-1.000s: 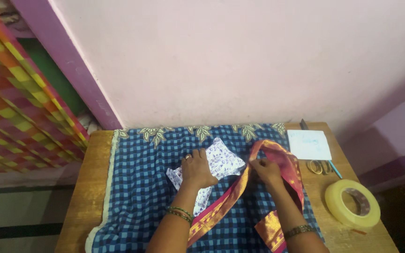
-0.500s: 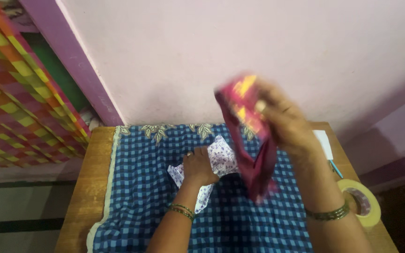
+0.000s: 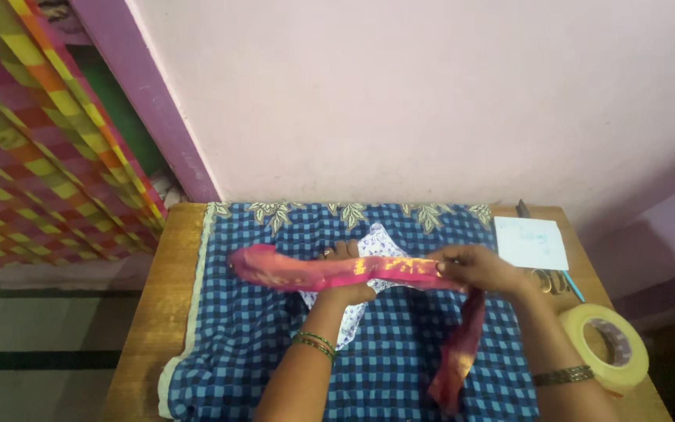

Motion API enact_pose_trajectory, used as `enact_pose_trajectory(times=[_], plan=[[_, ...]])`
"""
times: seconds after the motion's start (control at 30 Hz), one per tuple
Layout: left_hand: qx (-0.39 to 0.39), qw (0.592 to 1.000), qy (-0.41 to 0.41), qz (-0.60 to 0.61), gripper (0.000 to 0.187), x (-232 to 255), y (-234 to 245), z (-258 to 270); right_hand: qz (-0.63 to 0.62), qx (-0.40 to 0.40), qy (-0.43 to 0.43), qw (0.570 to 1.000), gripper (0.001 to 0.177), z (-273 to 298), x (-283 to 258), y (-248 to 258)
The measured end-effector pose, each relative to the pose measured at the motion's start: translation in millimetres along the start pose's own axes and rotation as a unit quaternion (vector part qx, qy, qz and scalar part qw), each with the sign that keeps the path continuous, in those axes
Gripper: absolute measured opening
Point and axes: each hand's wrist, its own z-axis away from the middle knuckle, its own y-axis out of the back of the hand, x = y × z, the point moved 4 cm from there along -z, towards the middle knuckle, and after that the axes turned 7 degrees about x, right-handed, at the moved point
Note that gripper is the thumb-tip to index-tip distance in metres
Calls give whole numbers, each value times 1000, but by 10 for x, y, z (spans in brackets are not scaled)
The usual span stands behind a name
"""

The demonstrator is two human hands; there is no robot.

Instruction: The person folds a white floral-patterned paper around a small rectangular item on a table, creases the edges, and then wraps a pink and gold ribbon around the bundle. The person does not tie the ribbon or apply tape in the clip.

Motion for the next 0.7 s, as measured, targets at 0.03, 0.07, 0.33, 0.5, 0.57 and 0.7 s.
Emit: enact_pose_trajectory(times=[0.03,0.07,0.33,0.5,0.57,0.7], plan=[[-7,1000,12,3,102,-32,-34,7,16,10,-9,1000,34,-75,133,-35],[-15,1000,24,6,99,-52,-66,14,33,21,-19,999,33,-137,250,-71],[-42,999,26,-5,121,6,3,-26,106,298,135,939,37,-128,265,-132],[-66,995,56,47,134,26,80,40,35,274,108,955,29,42,40,-431],[-66,993,59,75,140,44,134,48,109,331,180,920,43,174,-147,-524],[-89,993,64,52,139,81,184,46,243,426,402,773,58,485,-497,-850]])
